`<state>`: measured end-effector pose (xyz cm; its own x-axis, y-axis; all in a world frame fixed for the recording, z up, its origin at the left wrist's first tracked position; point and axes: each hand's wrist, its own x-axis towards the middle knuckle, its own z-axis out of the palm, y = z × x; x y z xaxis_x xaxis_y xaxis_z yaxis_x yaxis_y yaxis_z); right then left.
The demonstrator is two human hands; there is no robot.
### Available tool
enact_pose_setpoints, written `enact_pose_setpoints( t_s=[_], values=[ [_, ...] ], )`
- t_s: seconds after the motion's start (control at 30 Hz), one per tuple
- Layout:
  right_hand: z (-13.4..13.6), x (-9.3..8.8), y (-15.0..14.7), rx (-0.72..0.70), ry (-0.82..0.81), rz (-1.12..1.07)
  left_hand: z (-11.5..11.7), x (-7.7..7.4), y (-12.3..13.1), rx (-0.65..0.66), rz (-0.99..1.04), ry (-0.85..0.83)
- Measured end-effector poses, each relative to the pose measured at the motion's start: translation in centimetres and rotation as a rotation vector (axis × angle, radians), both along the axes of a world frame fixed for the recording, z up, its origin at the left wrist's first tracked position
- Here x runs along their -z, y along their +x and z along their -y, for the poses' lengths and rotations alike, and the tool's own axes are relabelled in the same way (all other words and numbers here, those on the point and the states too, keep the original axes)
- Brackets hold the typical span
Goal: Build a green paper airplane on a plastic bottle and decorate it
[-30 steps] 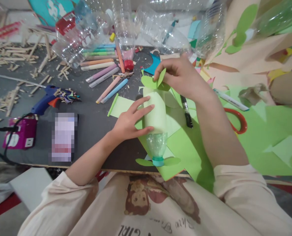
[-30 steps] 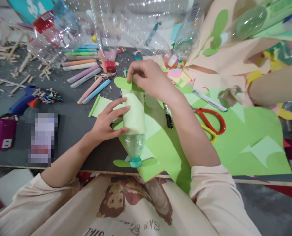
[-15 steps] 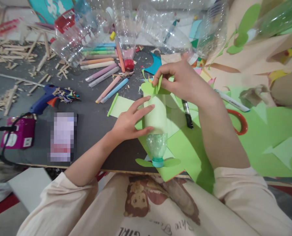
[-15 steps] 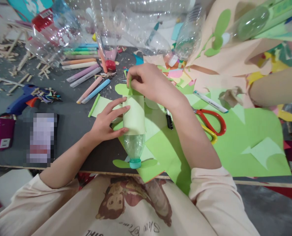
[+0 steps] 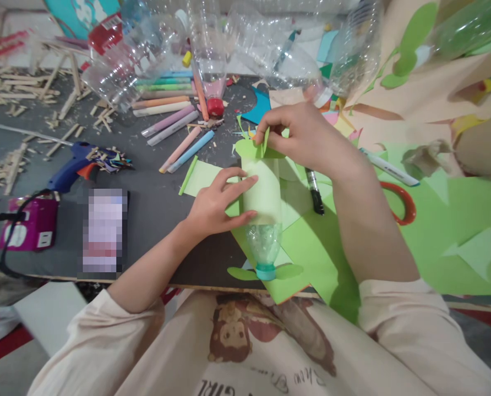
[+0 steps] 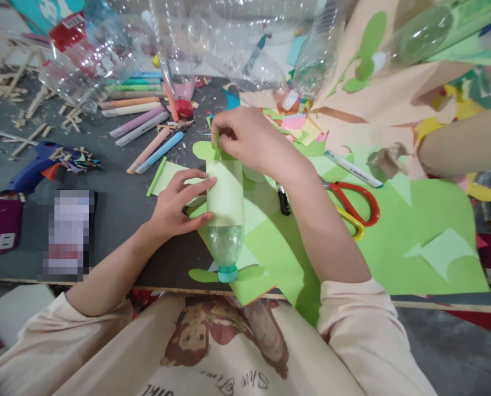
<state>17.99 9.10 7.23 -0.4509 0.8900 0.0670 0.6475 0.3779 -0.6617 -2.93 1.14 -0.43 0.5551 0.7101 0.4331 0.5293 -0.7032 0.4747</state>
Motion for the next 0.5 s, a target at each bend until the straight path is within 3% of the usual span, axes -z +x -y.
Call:
enact_pose_setpoints(
  t_s=[0.5],
  values=[
    [-0.12, 0.59, 0.36, -0.002, 0.074, -0.014, -0.08, 0.09, -0.06, -0.007, -0.006, 0.036]
  ],
)
